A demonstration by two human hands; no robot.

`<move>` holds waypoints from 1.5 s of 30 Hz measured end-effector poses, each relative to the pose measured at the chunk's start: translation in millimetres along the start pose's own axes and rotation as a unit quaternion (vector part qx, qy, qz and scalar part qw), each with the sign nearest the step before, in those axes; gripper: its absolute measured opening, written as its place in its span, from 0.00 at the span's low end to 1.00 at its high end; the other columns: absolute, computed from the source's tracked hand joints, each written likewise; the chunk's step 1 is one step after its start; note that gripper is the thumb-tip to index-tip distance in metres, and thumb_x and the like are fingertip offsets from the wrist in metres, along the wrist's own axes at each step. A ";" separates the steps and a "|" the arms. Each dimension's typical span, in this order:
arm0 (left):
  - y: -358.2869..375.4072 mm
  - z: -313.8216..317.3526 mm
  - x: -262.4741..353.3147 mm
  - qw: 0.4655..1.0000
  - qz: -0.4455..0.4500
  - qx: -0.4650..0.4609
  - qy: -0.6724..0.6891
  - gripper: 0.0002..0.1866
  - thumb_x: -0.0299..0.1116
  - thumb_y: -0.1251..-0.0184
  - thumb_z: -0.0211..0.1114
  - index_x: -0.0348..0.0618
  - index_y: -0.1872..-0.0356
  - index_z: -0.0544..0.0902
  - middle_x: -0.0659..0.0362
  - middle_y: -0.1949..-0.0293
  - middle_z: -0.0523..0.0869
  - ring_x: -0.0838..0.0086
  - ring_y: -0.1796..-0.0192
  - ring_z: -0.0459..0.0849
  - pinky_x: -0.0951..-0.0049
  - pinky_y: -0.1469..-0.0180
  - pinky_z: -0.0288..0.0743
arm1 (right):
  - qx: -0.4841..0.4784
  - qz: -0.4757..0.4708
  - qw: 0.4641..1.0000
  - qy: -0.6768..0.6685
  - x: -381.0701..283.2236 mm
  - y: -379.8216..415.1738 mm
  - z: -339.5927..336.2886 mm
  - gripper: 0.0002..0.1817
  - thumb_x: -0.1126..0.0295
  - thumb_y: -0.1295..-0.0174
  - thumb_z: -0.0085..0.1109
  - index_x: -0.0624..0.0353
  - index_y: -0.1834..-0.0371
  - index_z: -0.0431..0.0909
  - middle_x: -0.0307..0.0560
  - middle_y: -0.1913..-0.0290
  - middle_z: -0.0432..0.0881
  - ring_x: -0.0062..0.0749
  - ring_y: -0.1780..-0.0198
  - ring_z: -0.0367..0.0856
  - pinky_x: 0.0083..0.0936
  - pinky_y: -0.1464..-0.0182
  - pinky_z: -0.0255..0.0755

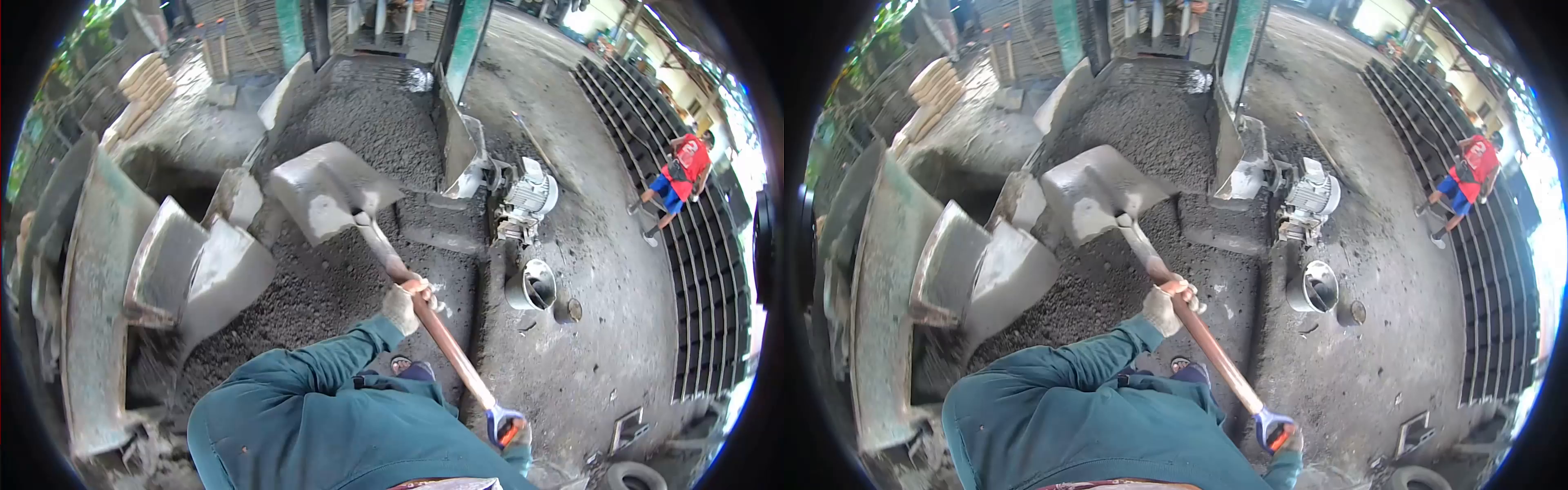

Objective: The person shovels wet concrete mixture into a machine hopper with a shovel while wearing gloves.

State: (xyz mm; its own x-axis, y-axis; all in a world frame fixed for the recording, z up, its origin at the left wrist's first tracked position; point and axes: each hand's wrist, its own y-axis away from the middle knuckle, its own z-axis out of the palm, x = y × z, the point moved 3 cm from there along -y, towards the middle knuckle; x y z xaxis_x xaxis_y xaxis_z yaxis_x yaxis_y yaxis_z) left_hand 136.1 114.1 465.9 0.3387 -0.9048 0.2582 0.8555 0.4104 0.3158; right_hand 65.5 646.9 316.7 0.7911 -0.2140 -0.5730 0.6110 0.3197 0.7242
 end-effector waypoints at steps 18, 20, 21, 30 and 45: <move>-228.0 25.5 220.8 0.988 -0.101 0.022 -0.118 0.11 0.31 0.52 0.58 0.49 0.88 0.66 0.60 0.85 0.69 0.68 0.84 0.67 0.59 0.71 0.69 | -0.079 -0.059 0.979 -0.181 63.6 70.8 364.9 0.07 0.63 0.42 0.61 0.52 0.68 0.74 0.34 0.77 0.66 0.30 0.76 0.66 0.33 0.73 0.65; -282.1 20.4 255.5 0.982 -0.069 0.008 -0.174 0.12 0.31 0.55 0.59 0.47 0.90 0.66 0.57 0.87 0.69 0.65 0.84 0.68 0.60 0.73 0.66 | -0.045 -0.100 0.983 -0.145 56.6 50.8 429.0 0.11 0.58 0.37 0.60 0.51 0.68 0.73 0.34 0.78 0.64 0.27 0.76 0.65 0.31 0.72 0.64; -315.9 11.3 274.8 0.983 -0.043 0.008 -0.176 0.11 0.32 0.53 0.61 0.45 0.87 0.68 0.56 0.85 0.70 0.64 0.83 0.69 0.59 0.74 0.67 | -0.016 -0.126 0.985 -0.115 55.4 41.0 451.1 0.12 0.58 0.36 0.61 0.52 0.65 0.73 0.35 0.77 0.68 0.28 0.74 0.69 0.31 0.69 0.68; -221.1 59.5 202.5 0.990 -0.055 0.037 -0.125 0.06 0.28 0.34 0.58 0.47 0.66 0.69 0.62 0.78 0.69 0.72 0.80 0.70 0.62 0.72 0.71 | 0.016 -0.185 0.981 -0.063 23.1 52.5 334.1 0.07 0.74 0.44 0.61 0.59 0.63 0.77 0.45 0.76 0.79 0.35 0.78 0.78 0.30 0.75 0.75; -26.7 -32.1 -6.9 0.939 -0.332 0.034 -0.083 0.09 0.23 0.43 0.66 0.47 0.75 0.74 0.57 0.74 0.76 0.61 0.72 0.79 0.46 0.49 0.75 | 0.334 -0.140 0.932 0.029 158.2 194.0 123.6 0.09 0.72 0.53 0.59 0.62 0.67 0.81 0.43 0.72 0.81 0.34 0.72 0.81 0.30 0.67 0.78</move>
State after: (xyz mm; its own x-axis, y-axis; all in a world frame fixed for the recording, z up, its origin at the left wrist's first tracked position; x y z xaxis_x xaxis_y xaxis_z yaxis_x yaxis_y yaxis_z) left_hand 123.4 105.7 426.3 -0.3310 -0.9357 0.1217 0.8277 -0.2260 0.5136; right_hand 312.8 561.0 413.9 0.6070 -0.1472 -0.7810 0.6896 -0.3909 0.6096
